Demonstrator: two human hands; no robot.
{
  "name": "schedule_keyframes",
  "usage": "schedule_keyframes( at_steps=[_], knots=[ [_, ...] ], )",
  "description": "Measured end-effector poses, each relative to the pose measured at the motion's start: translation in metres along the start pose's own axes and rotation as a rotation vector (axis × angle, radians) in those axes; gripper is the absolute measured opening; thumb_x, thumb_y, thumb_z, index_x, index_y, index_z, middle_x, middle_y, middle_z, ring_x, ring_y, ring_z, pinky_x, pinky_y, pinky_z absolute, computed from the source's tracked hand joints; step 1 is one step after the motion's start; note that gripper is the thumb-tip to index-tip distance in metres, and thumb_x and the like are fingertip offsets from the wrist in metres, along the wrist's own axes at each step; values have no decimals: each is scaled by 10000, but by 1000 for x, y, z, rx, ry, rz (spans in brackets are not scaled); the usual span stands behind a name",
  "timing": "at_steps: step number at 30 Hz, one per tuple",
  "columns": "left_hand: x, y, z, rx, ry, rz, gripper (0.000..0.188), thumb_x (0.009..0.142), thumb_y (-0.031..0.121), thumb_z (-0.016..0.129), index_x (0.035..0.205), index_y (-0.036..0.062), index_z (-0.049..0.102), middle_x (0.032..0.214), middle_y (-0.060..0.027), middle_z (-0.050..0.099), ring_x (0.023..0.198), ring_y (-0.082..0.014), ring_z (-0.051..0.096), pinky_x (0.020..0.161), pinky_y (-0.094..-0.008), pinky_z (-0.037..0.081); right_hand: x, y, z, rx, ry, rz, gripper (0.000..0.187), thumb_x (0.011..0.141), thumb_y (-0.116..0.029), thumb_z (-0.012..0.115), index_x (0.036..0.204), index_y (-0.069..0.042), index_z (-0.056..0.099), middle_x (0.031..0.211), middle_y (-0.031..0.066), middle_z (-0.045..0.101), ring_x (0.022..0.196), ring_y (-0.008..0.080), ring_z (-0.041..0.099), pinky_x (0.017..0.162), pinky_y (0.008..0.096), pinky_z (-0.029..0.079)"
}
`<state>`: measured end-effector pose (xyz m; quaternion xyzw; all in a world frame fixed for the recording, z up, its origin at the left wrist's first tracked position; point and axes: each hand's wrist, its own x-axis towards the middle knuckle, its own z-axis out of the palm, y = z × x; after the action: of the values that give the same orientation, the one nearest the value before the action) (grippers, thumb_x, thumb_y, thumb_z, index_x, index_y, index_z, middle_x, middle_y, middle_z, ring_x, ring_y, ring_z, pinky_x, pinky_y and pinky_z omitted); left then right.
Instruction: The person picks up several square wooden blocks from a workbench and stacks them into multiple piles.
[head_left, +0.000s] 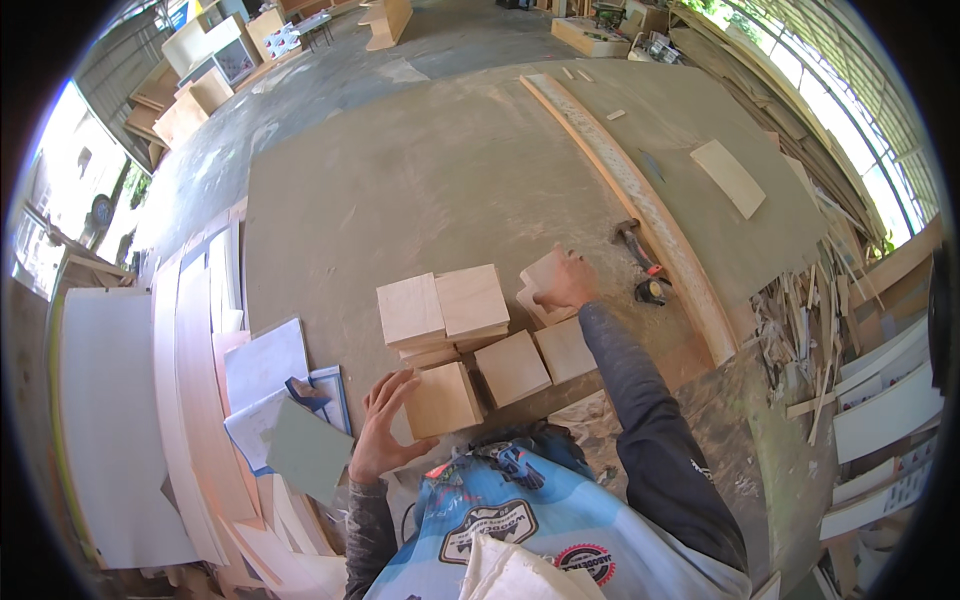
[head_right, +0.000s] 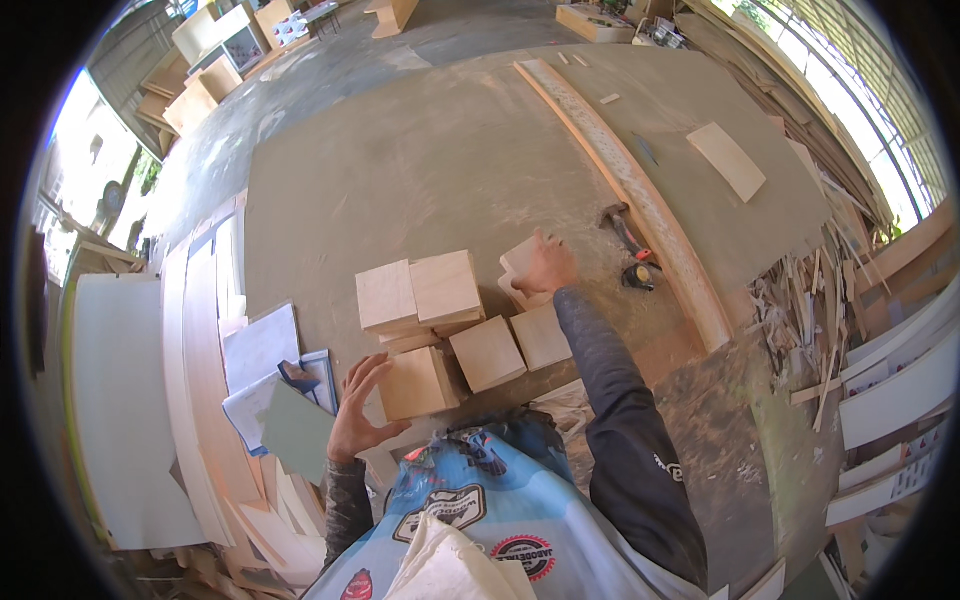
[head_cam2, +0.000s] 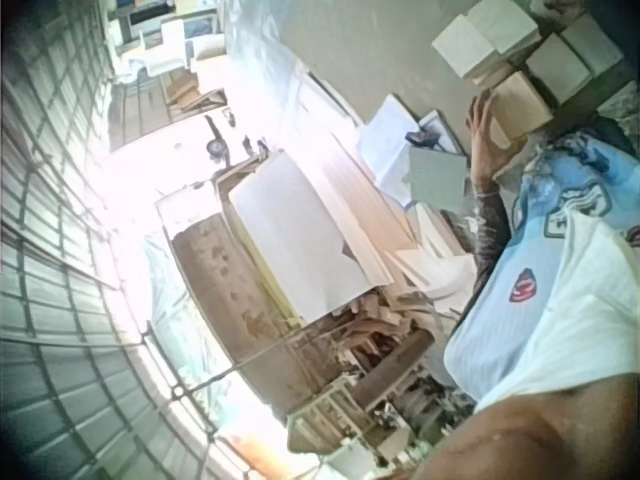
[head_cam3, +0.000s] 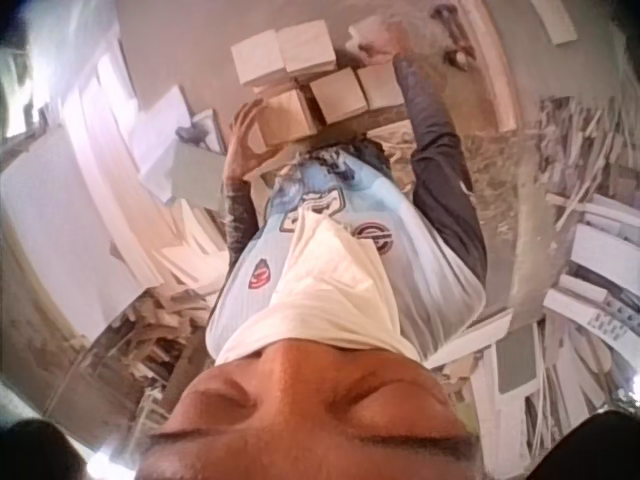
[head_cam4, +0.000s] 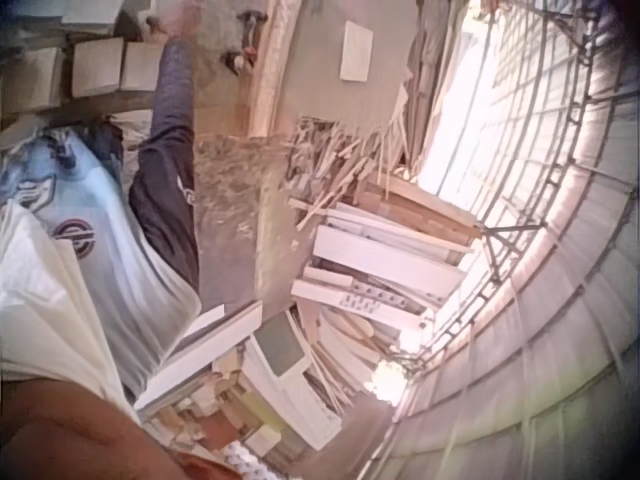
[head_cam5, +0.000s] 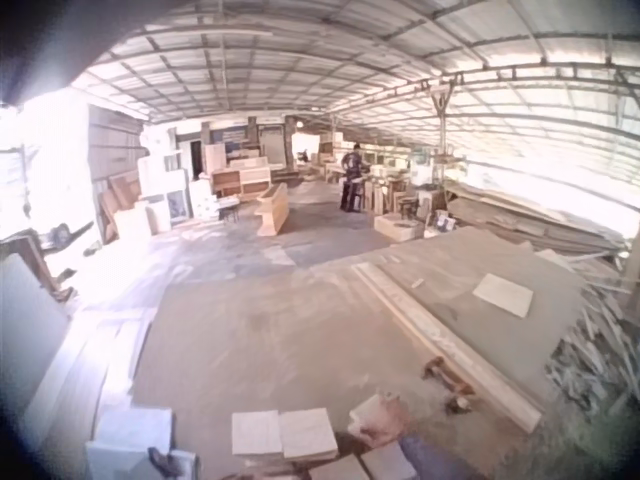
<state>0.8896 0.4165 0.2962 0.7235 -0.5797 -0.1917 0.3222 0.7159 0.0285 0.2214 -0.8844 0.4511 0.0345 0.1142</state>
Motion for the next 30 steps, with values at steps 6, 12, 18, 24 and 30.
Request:
schedule_keyframes(
  at_steps=[6,12,18,24,30],
  knots=[
    [2,-3,22,-151,75,-59,1038,563,152,900,1492,106,439,1534,-167,385,1402,-371,394,1153,-476,339,-3,1,-55,171,43,145,1122,587,-511,851,1441,35,371,1202,297,635,1117,433,638,970,458,521],
    [2,-1,24,-170,134,-71,1173,513,137,908,1536,76,338,1533,-201,360,1398,-372,404,1143,-469,381,-102,-19,-100,482,331,-46,1157,619,-455,872,1487,24,275,1144,283,658,1061,434,659,969,483,506],
    [-11,-16,57,-248,290,-135,1337,498,159,936,1575,23,155,1544,-214,321,1384,-359,411,1134,-471,382,-181,-86,-78,387,-26,28,1200,633,-454,872,1532,-25,203,1278,310,547,1157,451,574,966,504,475],
    [-30,-50,122,-634,283,-216,1179,603,155,940,1526,-5,224,1464,-183,436,1320,-296,491,1097,-420,416,-183,-107,-34,249,75,50,1215,670,-552,822,1544,8,189,1300,291,520,1176,466,529,972,527,451],
    [-36,-72,161,-650,191,-353,685,708,174,909,1289,37,572,1189,-96,674,1113,-239,647,969,-388,519,-201,-91,-5,500,367,-88,1012,780,-522,736,1509,22,292,1304,291,530,1168,419,538,928,523,458]
  ],
)
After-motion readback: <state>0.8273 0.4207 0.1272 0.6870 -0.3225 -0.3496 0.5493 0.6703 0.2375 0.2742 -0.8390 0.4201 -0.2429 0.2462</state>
